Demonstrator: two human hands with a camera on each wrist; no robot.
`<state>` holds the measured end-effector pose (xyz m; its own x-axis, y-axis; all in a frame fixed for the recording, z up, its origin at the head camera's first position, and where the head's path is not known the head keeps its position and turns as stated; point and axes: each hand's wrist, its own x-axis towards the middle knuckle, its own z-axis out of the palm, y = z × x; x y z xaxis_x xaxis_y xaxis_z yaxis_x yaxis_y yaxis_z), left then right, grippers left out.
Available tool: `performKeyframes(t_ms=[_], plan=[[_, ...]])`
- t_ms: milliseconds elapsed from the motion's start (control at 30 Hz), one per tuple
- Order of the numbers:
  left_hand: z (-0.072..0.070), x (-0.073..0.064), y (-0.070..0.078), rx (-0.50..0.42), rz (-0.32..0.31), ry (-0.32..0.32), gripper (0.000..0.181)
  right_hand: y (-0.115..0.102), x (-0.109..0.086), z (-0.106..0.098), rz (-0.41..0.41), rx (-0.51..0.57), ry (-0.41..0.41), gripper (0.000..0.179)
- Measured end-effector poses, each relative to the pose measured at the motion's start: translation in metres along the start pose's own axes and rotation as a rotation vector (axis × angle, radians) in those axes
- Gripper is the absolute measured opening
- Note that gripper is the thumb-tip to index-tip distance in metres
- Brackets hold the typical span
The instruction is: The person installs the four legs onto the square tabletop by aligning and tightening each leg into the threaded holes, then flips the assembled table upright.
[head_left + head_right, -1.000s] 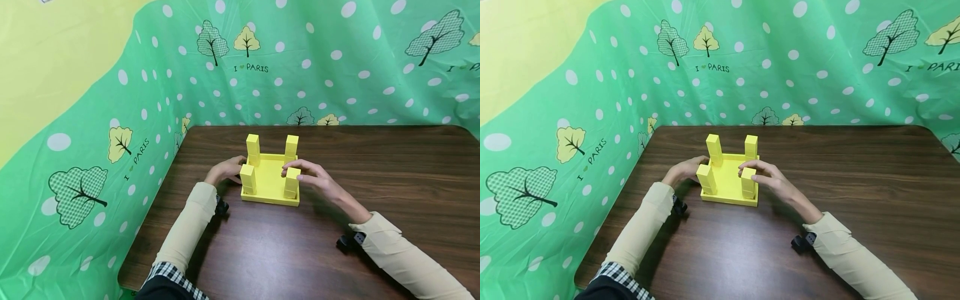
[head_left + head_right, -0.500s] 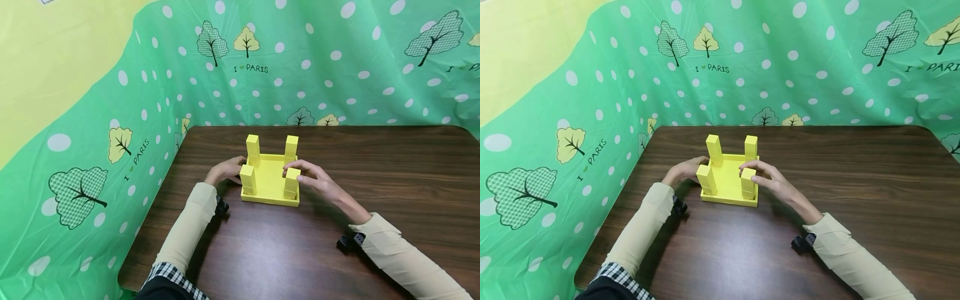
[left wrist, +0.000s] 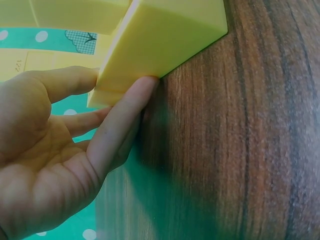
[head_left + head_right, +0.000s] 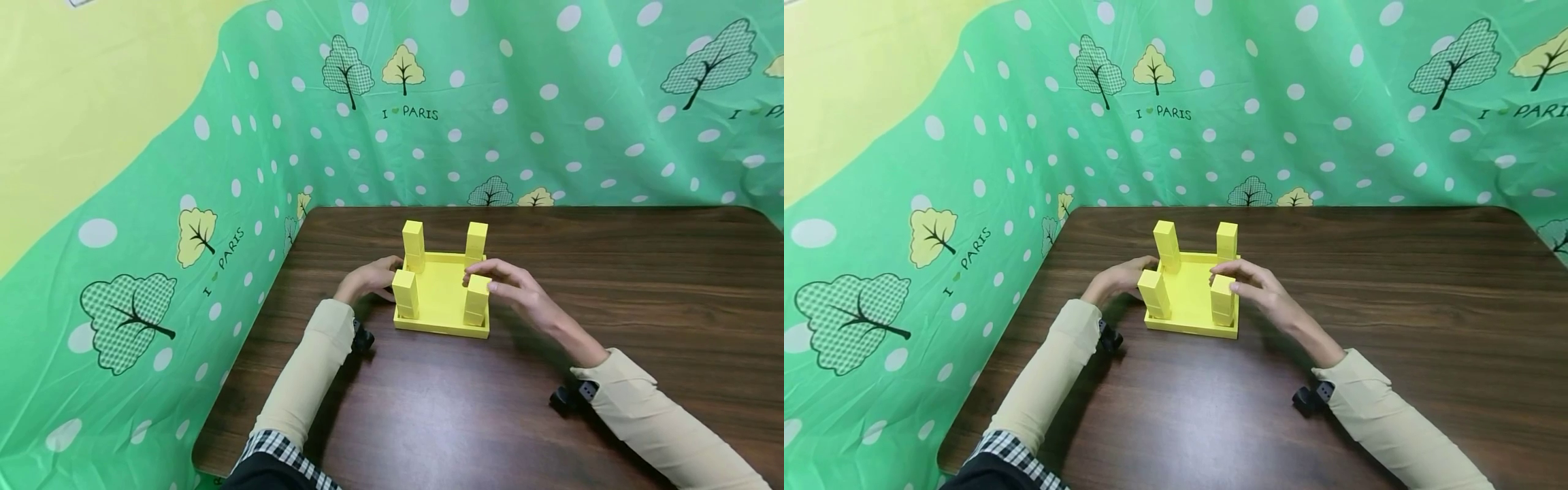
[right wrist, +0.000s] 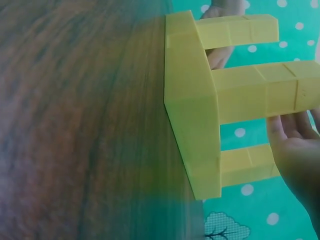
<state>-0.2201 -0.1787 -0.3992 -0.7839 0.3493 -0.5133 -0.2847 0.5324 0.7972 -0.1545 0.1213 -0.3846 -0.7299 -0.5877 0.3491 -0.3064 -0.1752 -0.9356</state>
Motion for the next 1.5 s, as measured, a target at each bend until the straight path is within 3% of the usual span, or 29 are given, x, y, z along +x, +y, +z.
performKeyframes(t_ms=[200,300,533,733,933,1100,1500], plan=[[0.001,0.001,-0.001,-0.004,-0.001,-0.003,0.06,0.0,0.003,-0.008,0.216,-0.146,0.228,0.038],[0.001,0.001,-0.001,-0.002,-0.005,-0.003,0.061,0.004,0.004,-0.011,0.305,-0.196,0.286,0.041],[0.001,0.0,-0.002,0.0,-0.002,-0.008,0.063,0.009,0.005,-0.013,0.504,-0.224,0.341,0.048],[0.0,0.002,-0.003,-0.007,0.004,-0.008,0.062,0.016,0.006,-0.015,0.649,-0.212,0.27,0.052],[0.0,0.002,-0.002,0.0,0.012,-0.005,0.061,0.023,0.006,-0.016,0.693,-0.156,0.193,0.054],[0.0,0.002,-0.002,0.009,0.002,-0.001,0.06,0.024,0.007,-0.017,0.703,-0.172,0.153,0.056],[0.0,0.003,-0.002,0.032,0.005,0.0,0.06,0.025,0.008,-0.016,0.705,-0.187,0.156,0.056]])
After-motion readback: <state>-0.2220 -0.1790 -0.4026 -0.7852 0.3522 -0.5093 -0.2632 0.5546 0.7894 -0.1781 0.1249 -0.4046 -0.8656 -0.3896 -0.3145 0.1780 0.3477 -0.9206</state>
